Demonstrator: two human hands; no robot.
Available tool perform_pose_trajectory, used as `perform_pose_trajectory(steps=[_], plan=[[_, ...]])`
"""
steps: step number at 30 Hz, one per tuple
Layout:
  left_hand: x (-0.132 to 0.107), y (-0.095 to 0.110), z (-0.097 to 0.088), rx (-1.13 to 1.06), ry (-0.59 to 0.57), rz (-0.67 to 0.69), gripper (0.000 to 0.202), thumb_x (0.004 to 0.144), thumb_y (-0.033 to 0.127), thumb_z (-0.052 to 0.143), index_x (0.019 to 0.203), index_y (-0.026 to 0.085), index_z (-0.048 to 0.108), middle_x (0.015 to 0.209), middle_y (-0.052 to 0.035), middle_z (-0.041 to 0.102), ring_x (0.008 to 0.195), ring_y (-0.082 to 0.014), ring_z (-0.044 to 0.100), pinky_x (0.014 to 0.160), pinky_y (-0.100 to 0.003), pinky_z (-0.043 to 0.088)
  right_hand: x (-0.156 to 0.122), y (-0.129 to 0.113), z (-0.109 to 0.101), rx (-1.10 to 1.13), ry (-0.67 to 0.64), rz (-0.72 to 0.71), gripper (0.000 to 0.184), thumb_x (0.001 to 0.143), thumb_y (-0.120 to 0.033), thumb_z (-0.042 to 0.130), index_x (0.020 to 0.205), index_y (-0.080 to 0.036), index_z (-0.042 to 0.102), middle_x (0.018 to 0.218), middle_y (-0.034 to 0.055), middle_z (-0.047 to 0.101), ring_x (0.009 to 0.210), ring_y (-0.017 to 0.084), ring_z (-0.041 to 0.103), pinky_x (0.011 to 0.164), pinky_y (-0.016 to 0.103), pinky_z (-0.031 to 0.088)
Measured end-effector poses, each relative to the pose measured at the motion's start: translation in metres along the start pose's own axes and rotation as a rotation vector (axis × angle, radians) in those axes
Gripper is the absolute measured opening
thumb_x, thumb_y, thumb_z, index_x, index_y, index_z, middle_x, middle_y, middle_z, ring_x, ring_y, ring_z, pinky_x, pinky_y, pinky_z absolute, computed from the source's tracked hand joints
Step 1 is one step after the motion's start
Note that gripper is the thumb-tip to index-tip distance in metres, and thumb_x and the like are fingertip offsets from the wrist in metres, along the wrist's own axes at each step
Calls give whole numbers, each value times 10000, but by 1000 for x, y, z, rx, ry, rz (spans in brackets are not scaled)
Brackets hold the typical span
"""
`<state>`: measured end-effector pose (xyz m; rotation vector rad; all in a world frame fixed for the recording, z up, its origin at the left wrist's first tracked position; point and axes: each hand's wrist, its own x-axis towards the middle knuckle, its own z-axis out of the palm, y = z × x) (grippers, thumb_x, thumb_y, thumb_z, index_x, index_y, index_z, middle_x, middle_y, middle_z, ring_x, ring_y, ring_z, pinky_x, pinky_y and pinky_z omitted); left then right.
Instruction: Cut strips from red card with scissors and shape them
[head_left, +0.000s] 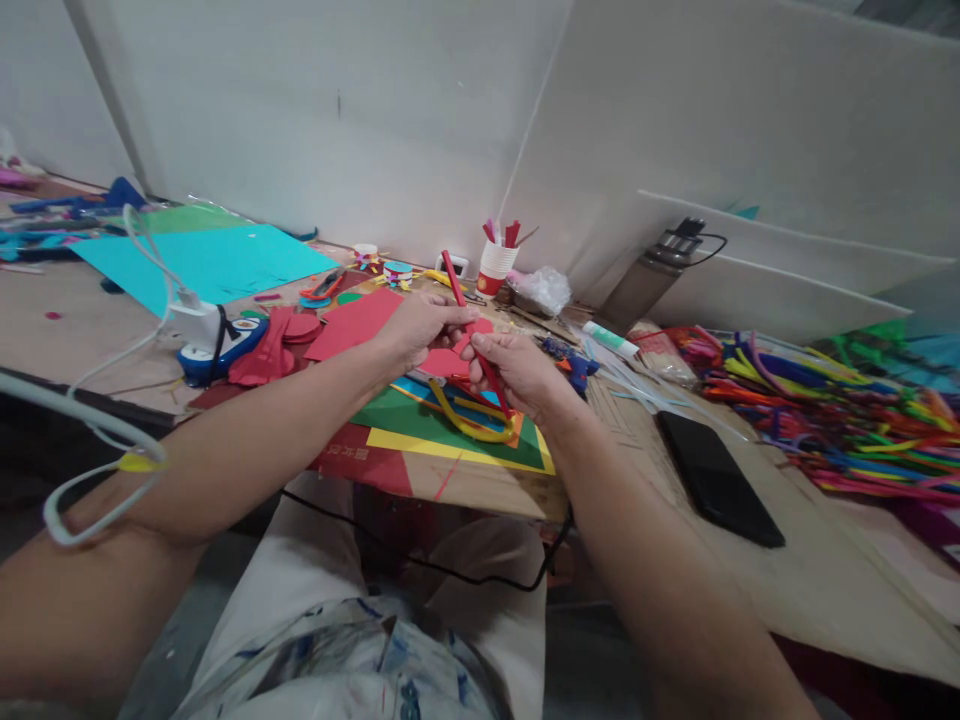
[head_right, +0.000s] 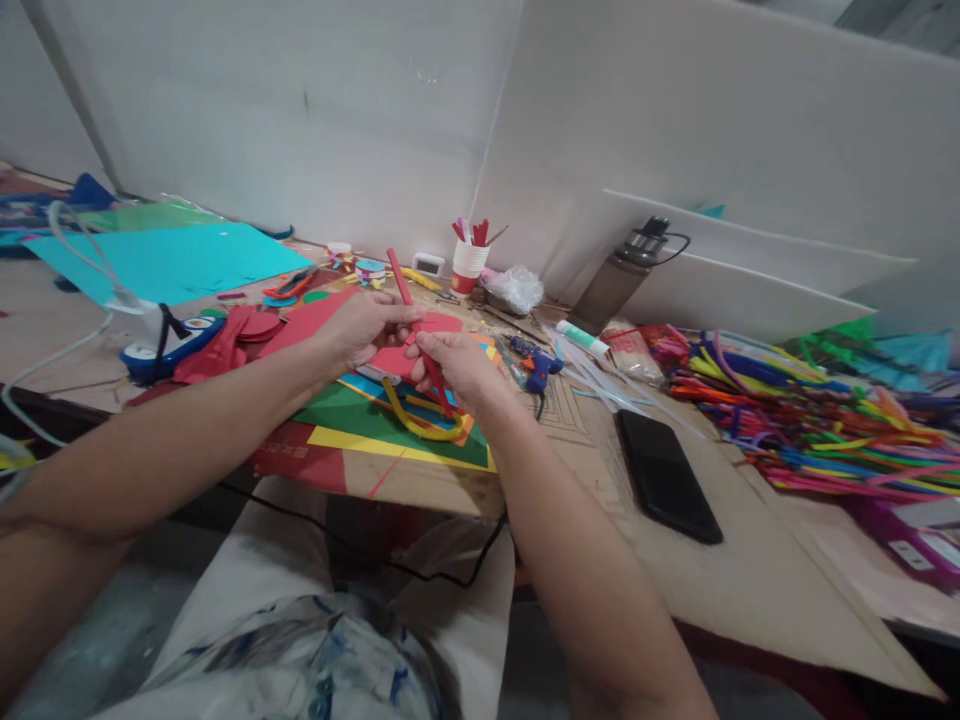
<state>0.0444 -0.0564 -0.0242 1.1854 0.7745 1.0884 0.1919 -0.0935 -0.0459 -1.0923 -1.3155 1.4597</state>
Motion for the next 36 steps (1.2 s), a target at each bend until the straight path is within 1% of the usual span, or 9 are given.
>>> perform_pose_trajectory(steps=[7, 14, 17, 21, 27, 30, 36], plan=[[1, 3, 0, -35, 41, -19, 216, 814, 83, 659, 603, 96, 614, 467, 1, 532, 400, -45, 462, 416, -167, 327, 0, 0, 0, 1, -3, -2, 287, 852, -389, 653, 695, -149, 635, 464, -10, 603, 376, 90, 547, 430, 189, 427], [2, 2, 2, -58, 69, -12, 201, 797, 47, 649, 605, 97, 614, 496, -5, 557, 409, -44, 474, 425, -166, 339, 0, -1, 2, 2, -8, -3, 295, 834, -398, 664, 678, -148, 642, 453, -10, 596, 373, 88, 539, 414, 185, 407], [4, 0, 0, -69, 60, 2, 190, 808, 84, 665, 625, 102, 619, 509, -2, 562, 414, -40, 480, 425, -157, 340, -1, -1, 2, 8, -8, -4, 286, 818, -402, 679, 681, -154, 641, 454, -13, 596, 377, 90, 539, 414, 188, 408], [6, 1, -3, -73, 96, -1, 199, 806, 116, 693, 628, 110, 605, 503, 11, 549, 404, -33, 477, 410, -144, 317, -2, -1, 4, -4, -5, 8, 294, 824, -395, 671, 667, -147, 646, 449, -12, 587, 377, 89, 533, 422, 192, 415], [5, 5, -1, -77, 122, 11, 215, 818, 84, 659, 615, 104, 594, 497, 13, 540, 393, -33, 473, 398, -152, 295, -3, -3, 5, -2, -8, 9, 282, 844, -360, 645, 660, -146, 648, 447, -11, 589, 372, 90, 536, 421, 191, 411], [5, 4, -1, -80, 140, 21, 214, 818, 75, 646, 613, 105, 593, 497, 12, 543, 399, -36, 480, 404, -151, 305, -3, -3, 6, -13, -9, 9, 288, 837, -377, 654, 658, -151, 649, 445, -14, 587, 372, 89, 533, 419, 190, 410], [9, 2, -5, -77, 138, 30, 172, 824, 125, 670, 659, 102, 630, 535, 6, 566, 416, -32, 479, 427, -146, 348, -1, -1, 4, -21, -9, -2, 298, 829, -388, 669, 661, -143, 646, 451, -6, 587, 370, 93, 535, 416, 196, 403]])
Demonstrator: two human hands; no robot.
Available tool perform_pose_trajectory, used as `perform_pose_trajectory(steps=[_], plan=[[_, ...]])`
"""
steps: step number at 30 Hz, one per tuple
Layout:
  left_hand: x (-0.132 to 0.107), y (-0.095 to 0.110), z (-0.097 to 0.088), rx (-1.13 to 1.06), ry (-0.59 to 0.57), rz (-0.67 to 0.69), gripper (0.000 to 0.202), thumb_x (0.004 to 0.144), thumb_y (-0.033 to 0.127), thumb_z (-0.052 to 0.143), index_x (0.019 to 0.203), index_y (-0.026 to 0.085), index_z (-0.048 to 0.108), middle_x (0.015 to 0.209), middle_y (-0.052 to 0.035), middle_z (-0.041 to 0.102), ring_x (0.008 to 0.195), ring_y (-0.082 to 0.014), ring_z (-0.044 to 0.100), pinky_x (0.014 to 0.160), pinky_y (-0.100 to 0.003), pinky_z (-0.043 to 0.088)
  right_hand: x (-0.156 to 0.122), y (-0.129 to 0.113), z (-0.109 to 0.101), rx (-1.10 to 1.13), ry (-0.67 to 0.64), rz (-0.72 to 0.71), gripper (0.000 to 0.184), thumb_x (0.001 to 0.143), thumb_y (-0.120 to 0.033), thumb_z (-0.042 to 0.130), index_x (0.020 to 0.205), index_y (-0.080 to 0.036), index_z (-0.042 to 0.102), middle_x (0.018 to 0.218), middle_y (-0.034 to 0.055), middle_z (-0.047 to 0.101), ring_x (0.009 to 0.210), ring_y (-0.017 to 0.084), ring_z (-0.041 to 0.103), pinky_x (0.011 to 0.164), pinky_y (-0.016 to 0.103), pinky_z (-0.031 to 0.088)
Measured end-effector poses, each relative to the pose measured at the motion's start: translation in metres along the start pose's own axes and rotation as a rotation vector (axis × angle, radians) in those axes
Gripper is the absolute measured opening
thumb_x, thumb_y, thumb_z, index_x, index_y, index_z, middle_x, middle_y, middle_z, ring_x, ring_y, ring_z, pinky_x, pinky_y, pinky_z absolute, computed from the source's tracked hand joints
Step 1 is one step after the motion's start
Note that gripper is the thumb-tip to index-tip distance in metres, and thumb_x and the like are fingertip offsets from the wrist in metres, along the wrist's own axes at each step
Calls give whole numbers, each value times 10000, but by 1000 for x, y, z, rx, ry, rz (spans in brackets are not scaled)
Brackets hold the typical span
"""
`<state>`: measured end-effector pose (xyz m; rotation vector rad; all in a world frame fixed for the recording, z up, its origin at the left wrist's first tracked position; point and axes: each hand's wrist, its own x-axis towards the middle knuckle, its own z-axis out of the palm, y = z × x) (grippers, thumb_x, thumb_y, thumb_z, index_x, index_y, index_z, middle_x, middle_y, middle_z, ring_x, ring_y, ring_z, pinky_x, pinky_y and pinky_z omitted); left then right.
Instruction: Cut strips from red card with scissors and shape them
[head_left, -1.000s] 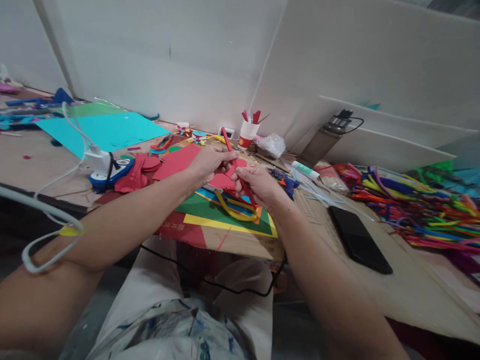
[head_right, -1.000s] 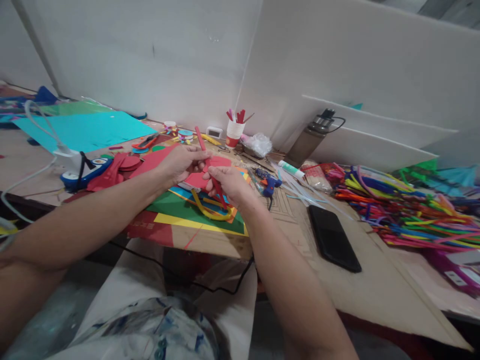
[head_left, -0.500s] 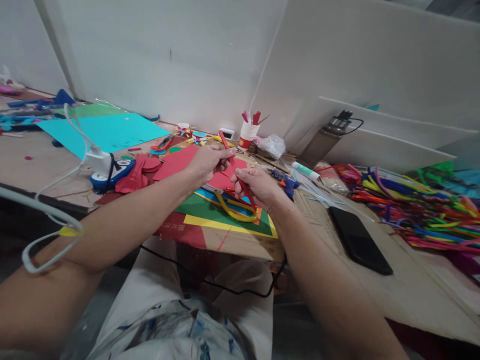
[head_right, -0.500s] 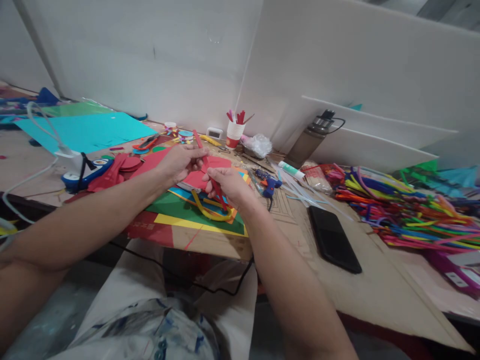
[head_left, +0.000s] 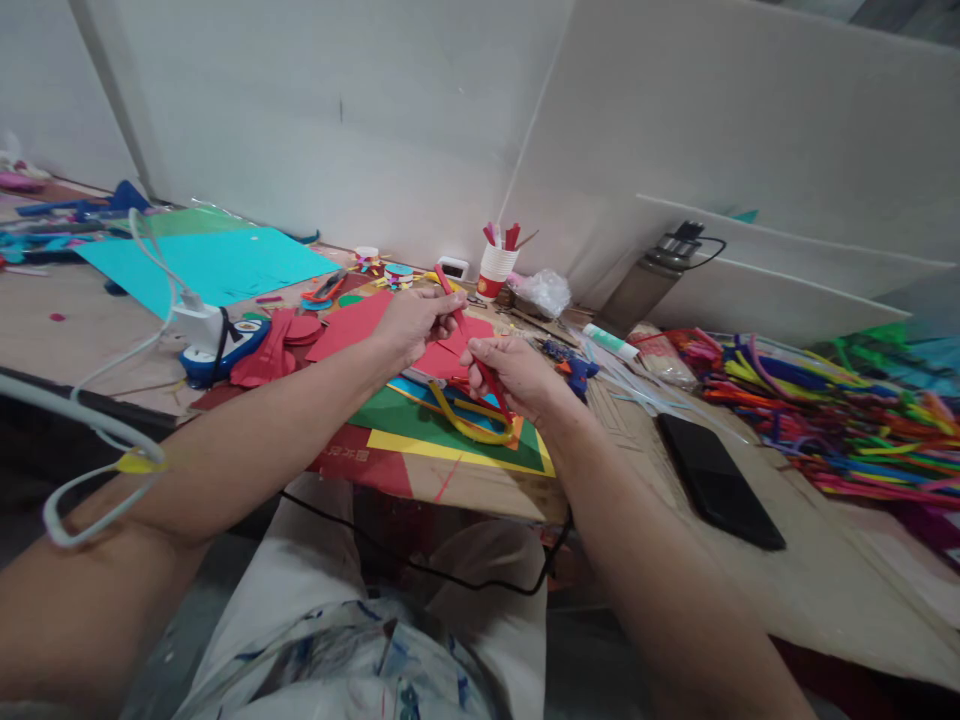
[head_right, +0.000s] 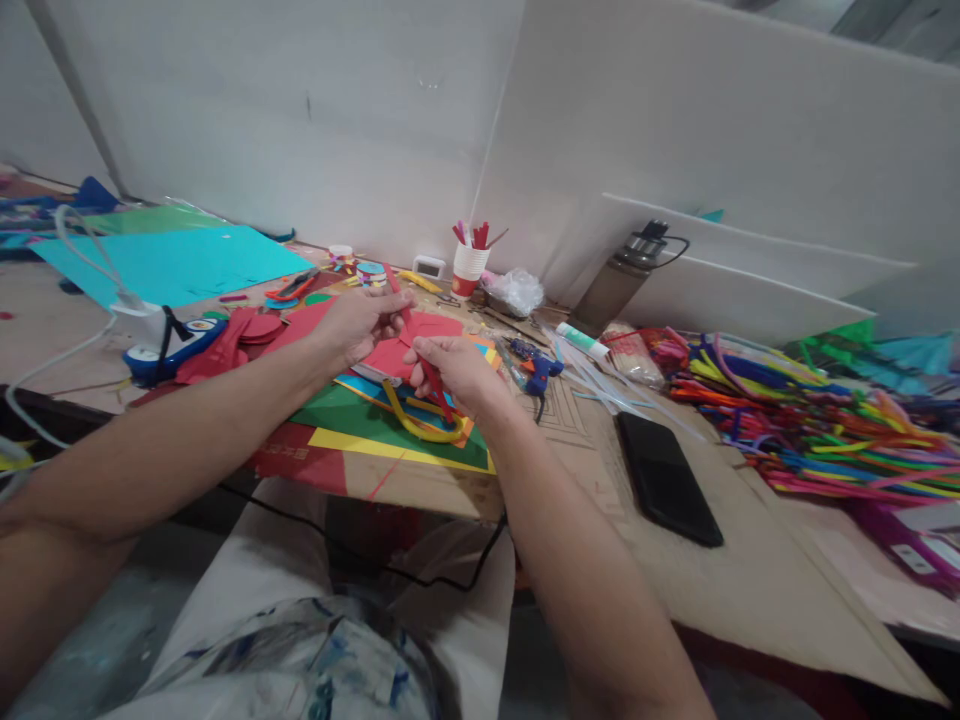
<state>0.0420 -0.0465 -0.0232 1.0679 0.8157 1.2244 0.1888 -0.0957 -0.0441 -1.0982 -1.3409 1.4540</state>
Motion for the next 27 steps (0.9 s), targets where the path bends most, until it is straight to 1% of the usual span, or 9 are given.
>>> perform_pose_trajectory(steps=[3, 7, 11, 15, 21, 27], plan=[[1, 1, 0, 4, 4, -6, 183, 824, 125, 672, 650, 101, 625, 539, 6, 565, 415, -28, 474, 430, -145, 350, 0, 1, -1, -2, -8, 5, 298, 832, -390, 661, 662, -146, 648, 452, -8, 588, 374, 90, 536, 422, 193, 413], [0, 2, 1, -14, 27, -2, 173, 826, 92, 644, 657, 106, 614, 539, 12, 563, 406, -29, 471, 404, -149, 312, 1, 1, 0, 1, -16, 1, 294, 821, -397, 671, 662, -151, 655, 452, -9, 595, 375, 89, 533, 422, 191, 425], [1, 3, -1, -27, 34, -1, 161, 828, 105, 643, 668, 105, 623, 534, 15, 558, 417, -32, 474, 411, -150, 327, 0, 1, 0, -7, -14, -1, 301, 810, -416, 679, 657, -158, 657, 444, -13, 593, 374, 89, 534, 418, 187, 425], [4, 3, -4, -41, 41, -12, 149, 824, 112, 654, 676, 100, 634, 560, 11, 573, 427, -25, 477, 426, -141, 353, 1, 1, 0, -12, -13, 11, 290, 832, -385, 658, 653, -156, 654, 437, -11, 587, 370, 89, 537, 410, 184, 417], [7, 2, -5, -42, 60, 15, 129, 776, 88, 688, 666, 101, 623, 563, 11, 573, 421, -26, 470, 406, -141, 325, 1, 1, 2, -5, -14, 9, 279, 862, -329, 615, 655, -147, 656, 433, -12, 587, 354, 87, 539, 397, 177, 408], [8, 1, -6, -62, 54, 19, 148, 808, 117, 669, 675, 111, 605, 539, 22, 552, 420, -32, 476, 413, -145, 344, 0, 1, 2, -3, -16, 26, 280, 852, -338, 636, 655, -140, 650, 438, -12, 591, 354, 84, 536, 398, 175, 408]])
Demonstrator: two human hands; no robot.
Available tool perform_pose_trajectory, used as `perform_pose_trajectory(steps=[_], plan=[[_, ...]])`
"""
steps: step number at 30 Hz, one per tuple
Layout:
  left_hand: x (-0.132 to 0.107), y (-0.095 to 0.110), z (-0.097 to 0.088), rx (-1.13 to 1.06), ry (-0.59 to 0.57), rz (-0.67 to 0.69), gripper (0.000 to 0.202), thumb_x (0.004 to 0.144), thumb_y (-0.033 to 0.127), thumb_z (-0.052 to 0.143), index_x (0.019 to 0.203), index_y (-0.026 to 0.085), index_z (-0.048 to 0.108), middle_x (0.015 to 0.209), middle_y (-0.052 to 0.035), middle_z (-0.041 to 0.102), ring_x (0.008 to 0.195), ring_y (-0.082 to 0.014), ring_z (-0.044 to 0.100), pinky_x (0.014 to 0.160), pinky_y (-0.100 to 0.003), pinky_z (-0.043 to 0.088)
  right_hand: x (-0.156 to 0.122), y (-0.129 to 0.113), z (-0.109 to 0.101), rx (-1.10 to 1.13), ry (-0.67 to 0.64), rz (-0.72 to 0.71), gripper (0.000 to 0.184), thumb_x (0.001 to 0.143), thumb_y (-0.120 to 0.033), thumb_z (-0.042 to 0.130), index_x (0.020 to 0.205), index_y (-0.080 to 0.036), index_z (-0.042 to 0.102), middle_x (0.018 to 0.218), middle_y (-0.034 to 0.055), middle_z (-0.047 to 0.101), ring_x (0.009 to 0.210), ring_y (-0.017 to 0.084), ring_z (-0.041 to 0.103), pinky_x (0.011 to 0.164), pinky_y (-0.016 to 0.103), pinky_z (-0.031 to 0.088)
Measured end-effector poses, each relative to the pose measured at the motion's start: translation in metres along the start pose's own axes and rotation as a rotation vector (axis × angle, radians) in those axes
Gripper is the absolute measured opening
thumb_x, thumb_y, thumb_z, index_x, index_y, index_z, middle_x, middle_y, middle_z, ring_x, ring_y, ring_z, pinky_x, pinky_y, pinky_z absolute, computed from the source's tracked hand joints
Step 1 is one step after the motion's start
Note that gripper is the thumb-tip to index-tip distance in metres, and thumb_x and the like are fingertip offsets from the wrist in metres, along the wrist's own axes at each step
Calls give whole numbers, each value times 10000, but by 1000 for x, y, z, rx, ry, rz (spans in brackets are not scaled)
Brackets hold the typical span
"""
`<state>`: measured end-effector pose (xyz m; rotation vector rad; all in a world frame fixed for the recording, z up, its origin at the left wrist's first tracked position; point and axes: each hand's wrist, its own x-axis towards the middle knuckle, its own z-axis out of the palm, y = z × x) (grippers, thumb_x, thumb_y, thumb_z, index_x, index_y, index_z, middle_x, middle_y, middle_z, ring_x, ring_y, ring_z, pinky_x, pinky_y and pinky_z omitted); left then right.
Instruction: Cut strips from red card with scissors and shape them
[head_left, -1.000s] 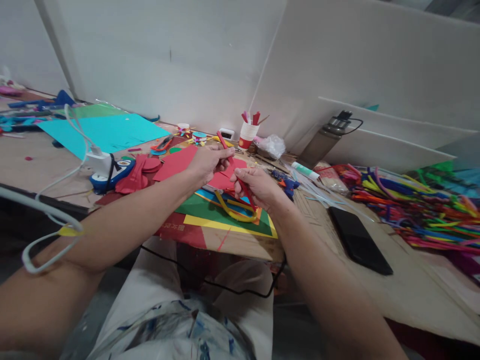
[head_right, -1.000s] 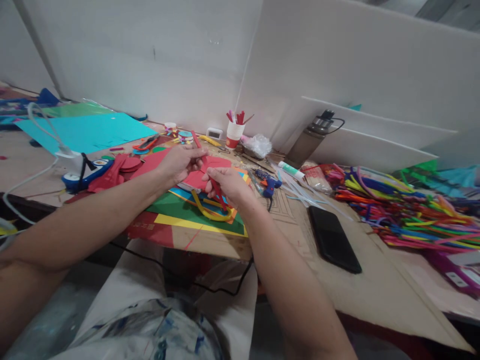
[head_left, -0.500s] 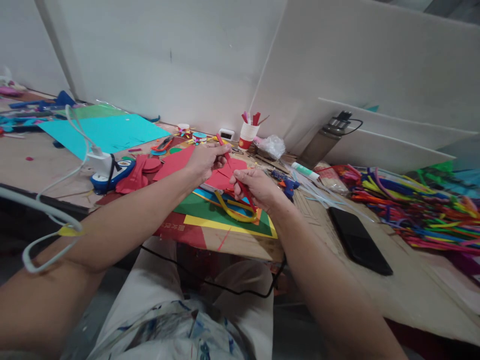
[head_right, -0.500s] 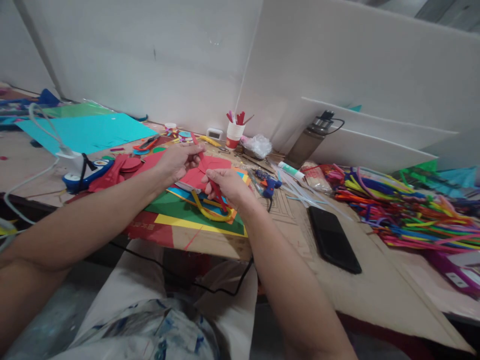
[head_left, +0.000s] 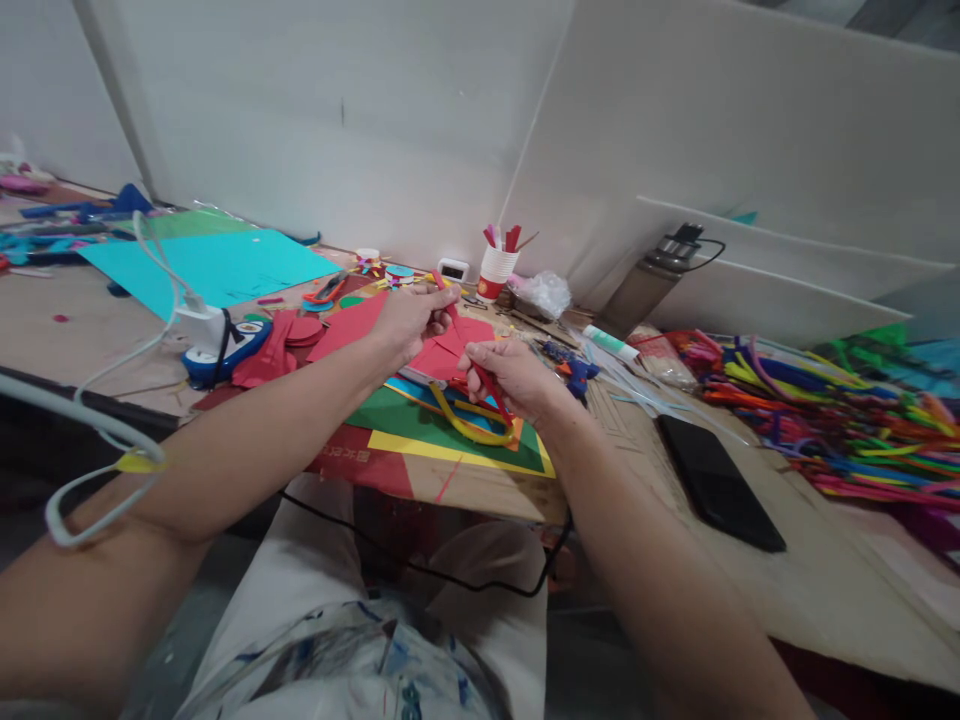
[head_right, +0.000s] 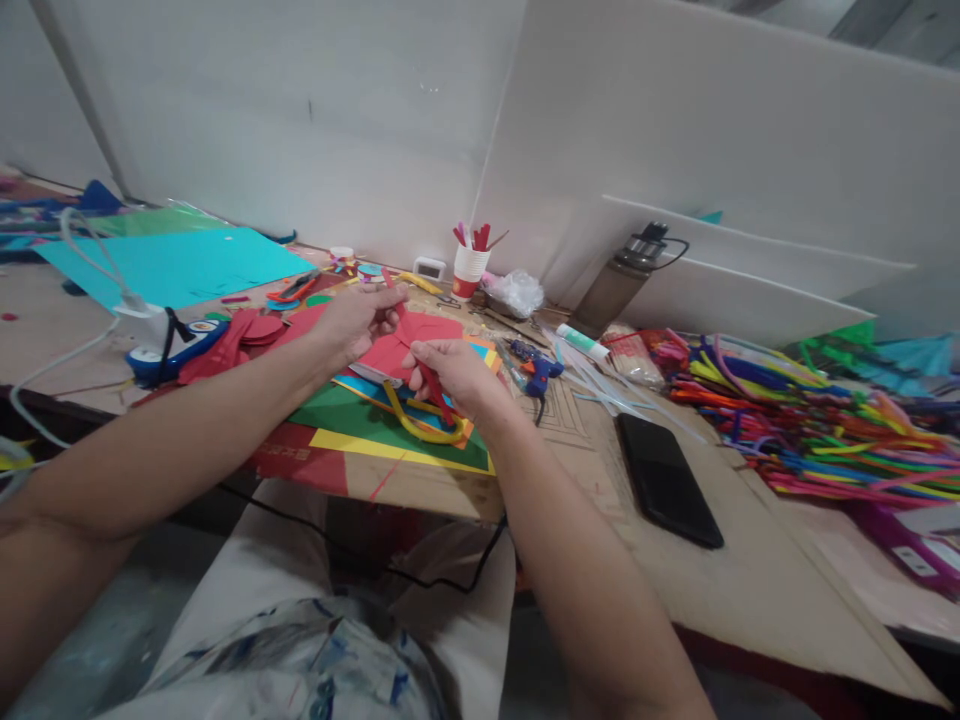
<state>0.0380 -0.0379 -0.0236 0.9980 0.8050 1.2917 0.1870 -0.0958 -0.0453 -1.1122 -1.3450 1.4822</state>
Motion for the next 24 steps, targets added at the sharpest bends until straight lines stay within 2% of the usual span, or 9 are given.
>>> perform_pose_trajectory(steps=[9, 16, 24], plan=[[3, 2, 0, -13, 64, -10, 176, 779, 94, 670, 638, 113, 566, 535, 31, 540, 397, -17, 436, 390, -139, 293, 0, 0, 1, -14, -13, 8, 282, 885, -305, 597, 660, -143, 649, 440, -12, 593, 357, 78, 533, 398, 170, 394], [6, 0, -4, -26, 42, 2, 168, 782, 120, 688, 660, 128, 572, 530, 40, 517, 405, -25, 446, 392, -138, 301, 0, 0, 0, -21, -21, 34, 300, 916, -273, 547, 665, -143, 647, 445, -12, 596, 357, 75, 536, 404, 168, 399], [5, 4, -3, -6, 83, -5, 166, 774, 100, 667, 642, 122, 569, 528, 34, 520, 394, -16, 419, 367, -133, 258, -1, -1, 1, -21, -46, 47, 297, 919, -263, 536, 668, -146, 646, 448, -16, 595, 360, 71, 534, 406, 165, 397]])
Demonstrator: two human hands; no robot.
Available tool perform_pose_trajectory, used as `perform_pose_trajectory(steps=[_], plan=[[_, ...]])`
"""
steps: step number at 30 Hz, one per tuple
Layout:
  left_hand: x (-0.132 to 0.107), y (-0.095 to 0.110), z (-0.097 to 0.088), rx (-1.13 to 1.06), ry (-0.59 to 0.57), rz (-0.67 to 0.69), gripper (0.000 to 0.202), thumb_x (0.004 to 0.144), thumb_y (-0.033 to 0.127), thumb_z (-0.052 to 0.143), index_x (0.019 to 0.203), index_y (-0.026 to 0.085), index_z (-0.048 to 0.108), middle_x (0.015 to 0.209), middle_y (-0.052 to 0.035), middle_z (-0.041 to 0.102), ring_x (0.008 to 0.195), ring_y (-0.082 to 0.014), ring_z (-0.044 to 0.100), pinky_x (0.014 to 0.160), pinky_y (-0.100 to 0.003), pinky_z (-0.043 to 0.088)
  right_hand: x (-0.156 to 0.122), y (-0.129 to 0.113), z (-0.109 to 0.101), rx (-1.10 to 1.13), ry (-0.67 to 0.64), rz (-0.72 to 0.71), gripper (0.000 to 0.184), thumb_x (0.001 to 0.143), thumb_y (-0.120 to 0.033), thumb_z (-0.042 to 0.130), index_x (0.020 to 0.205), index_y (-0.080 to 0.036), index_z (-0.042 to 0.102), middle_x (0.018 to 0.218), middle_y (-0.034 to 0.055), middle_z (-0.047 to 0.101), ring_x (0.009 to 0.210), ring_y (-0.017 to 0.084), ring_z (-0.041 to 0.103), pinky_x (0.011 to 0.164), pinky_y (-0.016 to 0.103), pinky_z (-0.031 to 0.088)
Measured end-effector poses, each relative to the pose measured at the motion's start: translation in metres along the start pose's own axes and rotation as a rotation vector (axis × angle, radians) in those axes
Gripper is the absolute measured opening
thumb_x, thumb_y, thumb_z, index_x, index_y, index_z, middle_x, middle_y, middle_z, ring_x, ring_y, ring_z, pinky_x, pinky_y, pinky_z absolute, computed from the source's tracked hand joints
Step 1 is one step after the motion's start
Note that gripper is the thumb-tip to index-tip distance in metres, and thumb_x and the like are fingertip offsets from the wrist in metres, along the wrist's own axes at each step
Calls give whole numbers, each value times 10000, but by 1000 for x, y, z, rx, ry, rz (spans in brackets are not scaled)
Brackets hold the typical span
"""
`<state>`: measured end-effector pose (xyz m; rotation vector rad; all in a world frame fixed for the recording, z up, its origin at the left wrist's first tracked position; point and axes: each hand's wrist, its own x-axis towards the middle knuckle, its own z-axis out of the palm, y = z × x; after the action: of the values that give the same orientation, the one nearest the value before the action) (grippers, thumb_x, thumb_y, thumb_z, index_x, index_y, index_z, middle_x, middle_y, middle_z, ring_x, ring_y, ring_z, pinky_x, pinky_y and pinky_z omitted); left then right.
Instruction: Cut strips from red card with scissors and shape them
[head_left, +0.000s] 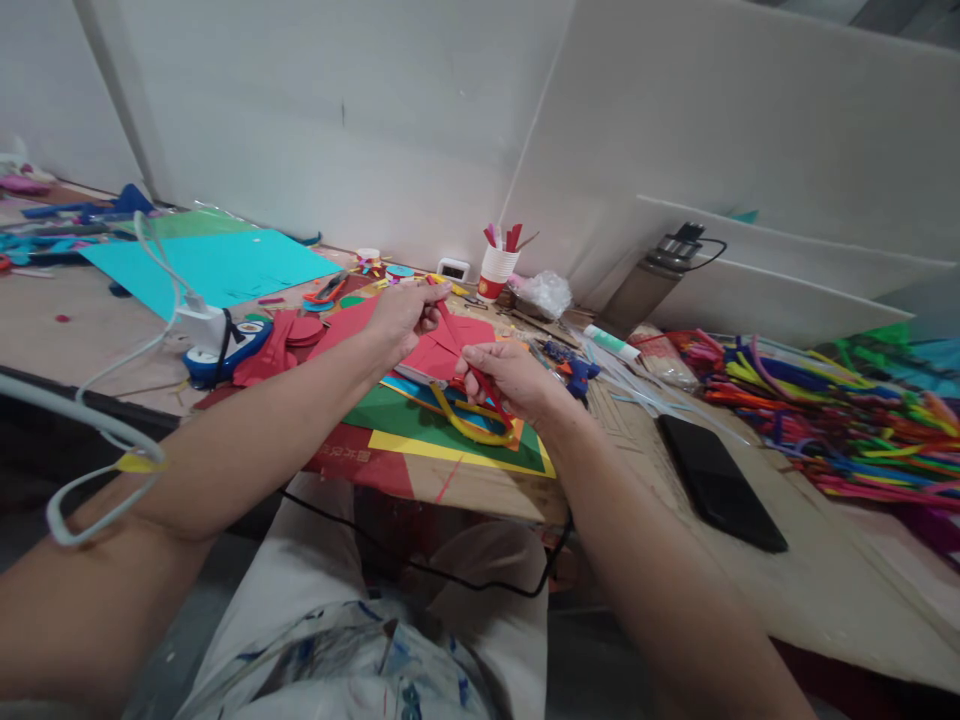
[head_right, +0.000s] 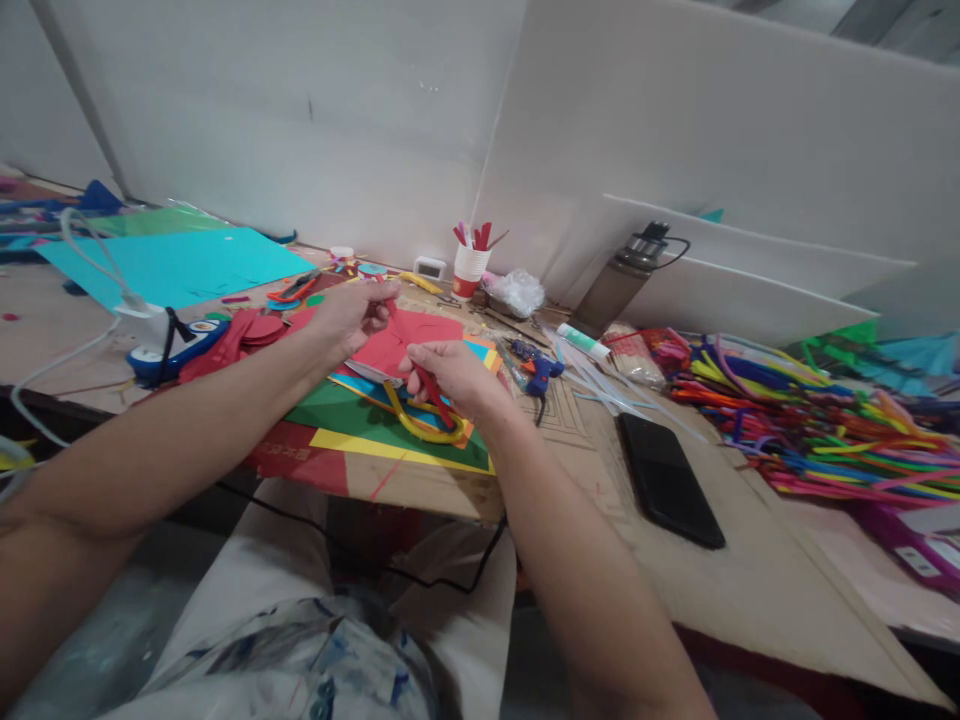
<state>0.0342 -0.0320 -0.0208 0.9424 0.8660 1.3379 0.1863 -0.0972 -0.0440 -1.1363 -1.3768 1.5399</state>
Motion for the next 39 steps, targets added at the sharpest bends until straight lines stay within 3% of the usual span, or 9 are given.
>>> perform_pose_trajectory(steps=[8, 16, 26, 39], plan=[[-1, -1, -2, -19, -4, 26, 197, 795, 112, 671, 654, 140, 536, 524, 44, 501, 407, -25, 442, 381, -128, 295, -2, 0, 0, -21, -17, -14, 298, 910, -279, 549, 665, -145, 652, 456, -12, 599, 368, 71, 537, 420, 170, 410], [6, -2, -5, -29, 10, 29, 229, 756, 58, 672, 618, 139, 507, 504, 54, 471, 392, -16, 409, 361, -125, 244, -2, 1, 0, -33, -33, -12, 296, 913, -296, 555, 674, -150, 654, 457, -13, 602, 381, 71, 541, 418, 167, 407], [6, -1, -7, -15, -23, 37, 164, 818, 162, 670, 674, 123, 602, 607, 5, 595, 426, -16, 452, 394, -130, 304, -1, 0, 0, -46, 7, -6, 292, 906, -312, 588, 663, -160, 645, 455, -19, 592, 371, 67, 523, 417, 170, 398], [9, 6, -10, -32, -12, -15, 162, 843, 120, 628, 682, 107, 641, 596, -16, 615, 424, -21, 465, 392, -121, 335, 2, 3, -2, -173, 83, -88, 306, 922, -272, 544, 648, -164, 629, 476, -5, 614, 386, 75, 534, 411, 177, 386]])
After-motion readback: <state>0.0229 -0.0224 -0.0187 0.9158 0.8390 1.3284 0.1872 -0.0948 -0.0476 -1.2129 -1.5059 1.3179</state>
